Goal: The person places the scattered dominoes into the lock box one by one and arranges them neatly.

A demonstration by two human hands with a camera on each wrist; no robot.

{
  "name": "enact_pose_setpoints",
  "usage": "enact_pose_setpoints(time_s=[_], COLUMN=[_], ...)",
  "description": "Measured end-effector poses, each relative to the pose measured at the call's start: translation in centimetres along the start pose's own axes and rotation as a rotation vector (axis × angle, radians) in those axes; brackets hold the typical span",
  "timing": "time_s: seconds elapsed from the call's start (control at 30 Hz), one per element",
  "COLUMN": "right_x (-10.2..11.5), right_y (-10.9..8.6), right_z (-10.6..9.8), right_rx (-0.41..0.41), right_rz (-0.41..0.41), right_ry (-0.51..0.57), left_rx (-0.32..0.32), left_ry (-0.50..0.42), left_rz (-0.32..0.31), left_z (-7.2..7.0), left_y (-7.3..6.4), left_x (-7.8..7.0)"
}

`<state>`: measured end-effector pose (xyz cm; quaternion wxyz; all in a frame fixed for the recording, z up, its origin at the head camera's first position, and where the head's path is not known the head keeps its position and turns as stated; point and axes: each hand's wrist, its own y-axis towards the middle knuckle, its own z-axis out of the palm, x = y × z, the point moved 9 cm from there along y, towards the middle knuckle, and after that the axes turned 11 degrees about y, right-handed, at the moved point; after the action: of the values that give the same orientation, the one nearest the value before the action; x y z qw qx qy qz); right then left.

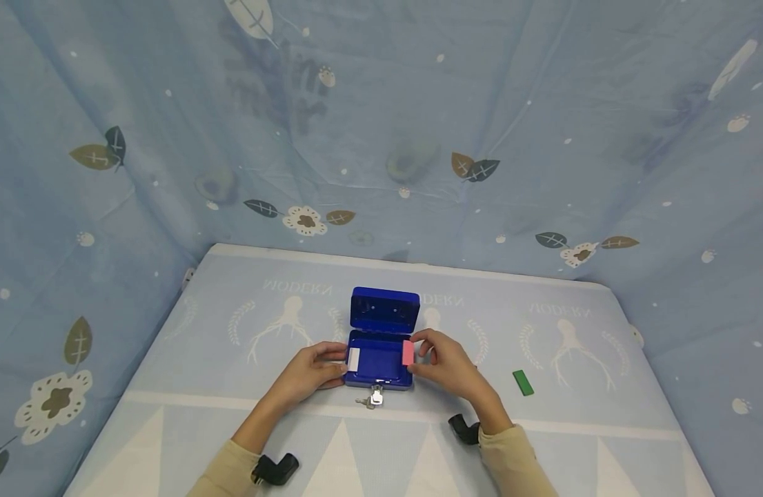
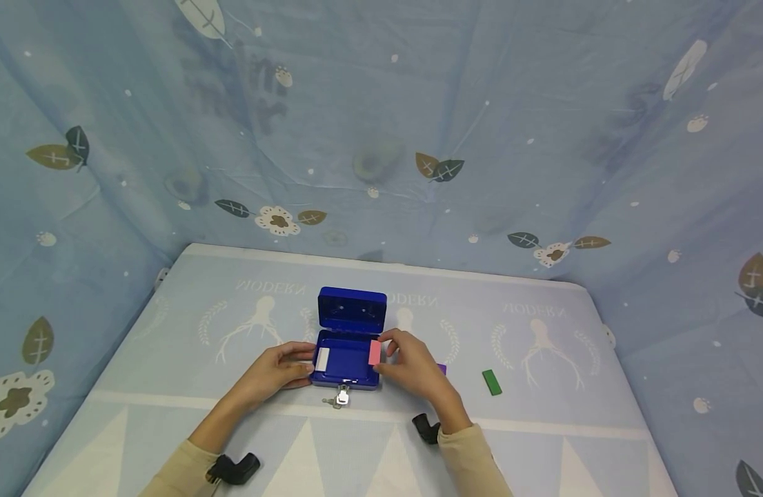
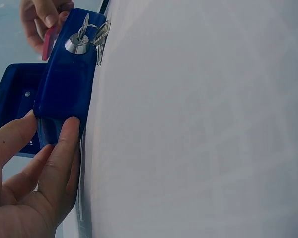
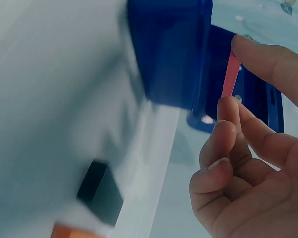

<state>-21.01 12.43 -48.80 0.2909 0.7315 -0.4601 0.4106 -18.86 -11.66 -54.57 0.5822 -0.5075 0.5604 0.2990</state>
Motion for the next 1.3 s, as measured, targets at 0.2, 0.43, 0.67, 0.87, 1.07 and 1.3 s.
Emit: enact_pose_setpoints(time_s=[0.2, 0.43, 0.67, 0.87, 1.07, 1.3], right_x=[0.8, 1.7, 2.4, 2.3, 2.1, 1.8], right_y=[1.1, 2.1, 2.8, 3.5, 3.6, 3.4], right_z=[1.4, 2.9, 4.6, 5.8, 6.8, 7.8], right_rx=[0.029, 0.056, 0.102, 0.111, 0.107, 0.078], right_rz=[0.007, 0.012, -0.003, -0.011, -0.01, -0.013], right_ry=[0.007, 0.029, 0.055, 0.039, -0.047, -0.237], left_rx=[-0.013, -0.016, -0.011, -0.004, 0.004, 0.002], left_ry=[0.011, 0.011, 0.012, 0.007, -0.007, -0.014], left_rz=[-0.01, -0.022, -0.022, -0.02, -0.009, -0.014], left_z=[-0.1, 0.0, 0.0, 0.1, 0.1, 0.1], left_y=[0.1, 0.2, 0.1, 0.3, 0.3, 0.2], left_x=[0.0, 0.1, 0.2, 0.4, 0.4, 0.3])
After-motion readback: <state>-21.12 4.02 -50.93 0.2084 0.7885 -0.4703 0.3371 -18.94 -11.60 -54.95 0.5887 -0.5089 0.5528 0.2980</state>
